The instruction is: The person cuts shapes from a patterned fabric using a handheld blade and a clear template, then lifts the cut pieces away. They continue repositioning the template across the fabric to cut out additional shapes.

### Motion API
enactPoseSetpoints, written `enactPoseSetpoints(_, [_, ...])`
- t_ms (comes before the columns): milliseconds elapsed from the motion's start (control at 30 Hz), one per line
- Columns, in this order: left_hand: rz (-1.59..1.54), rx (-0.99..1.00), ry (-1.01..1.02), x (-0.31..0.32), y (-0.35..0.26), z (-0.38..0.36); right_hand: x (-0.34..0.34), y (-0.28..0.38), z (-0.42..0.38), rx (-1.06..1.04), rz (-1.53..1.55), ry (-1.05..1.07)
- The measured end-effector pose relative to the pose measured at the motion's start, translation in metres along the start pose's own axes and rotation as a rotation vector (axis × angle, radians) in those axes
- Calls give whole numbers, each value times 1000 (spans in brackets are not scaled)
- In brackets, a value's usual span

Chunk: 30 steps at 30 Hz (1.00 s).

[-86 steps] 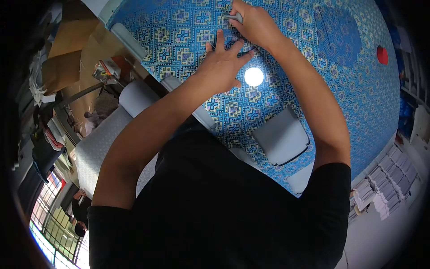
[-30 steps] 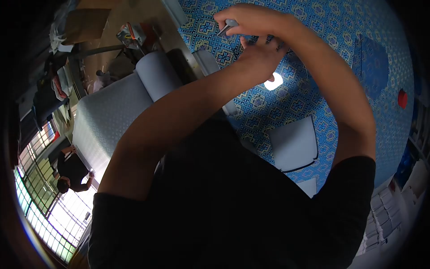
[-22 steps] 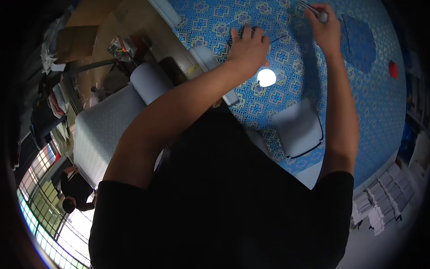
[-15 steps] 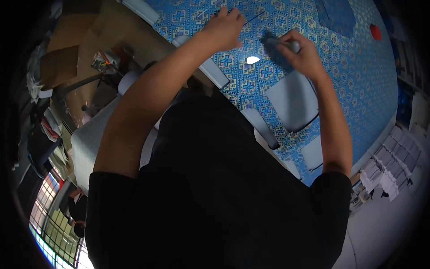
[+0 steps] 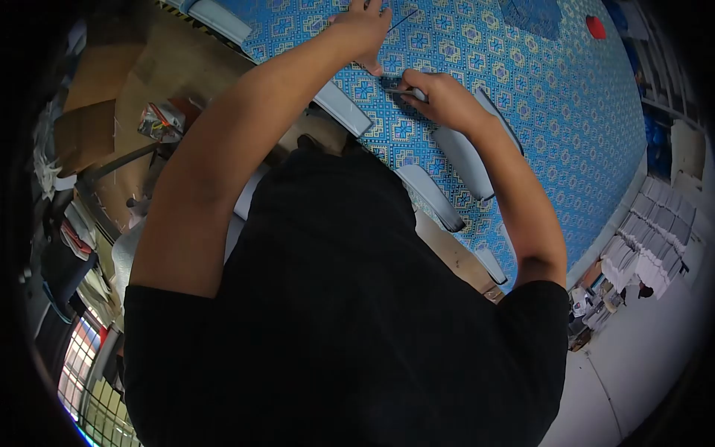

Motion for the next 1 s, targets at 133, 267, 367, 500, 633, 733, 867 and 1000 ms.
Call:
enactPoseSetpoints(133, [-18,8,18,3,6,5,-3,5,1,-11,-81,24])
enactPoseSetpoints(267, [-31,14,37,8,4,3,-2,10,4,1,-204,21])
enactPoseSetpoints(367, [-43,22,58,7,6,3,4,9,8,26,-218,-1])
enactPoseSetpoints(500, [-60,40,81,10,5,2,10,10,8,2,-201,-39])
enactPoseSetpoints(633, [-77,64,109,15,9,6,18,8,6,25,-137,-104])
enactPoseSetpoints(733, [-85,84,126,15,14,10,27,13,8,71,-102,-148])
enactPoseSetpoints(867, [-88,103,147,16,13,3,37,26,17,176,-101,-229])
enactPoseSetpoints(1000, [-95,123,166,13,13,2,44,35,26,155,-71,-304])
Point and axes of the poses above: each hand's wrist, its own z-axis towards the middle knuckle, its own x-axis out of the palm, y = z × x, the point moved 1 cm from there along z, towards the middle knuckle, and after that the axes turned 11 degrees about x, right-handed, at the moved point
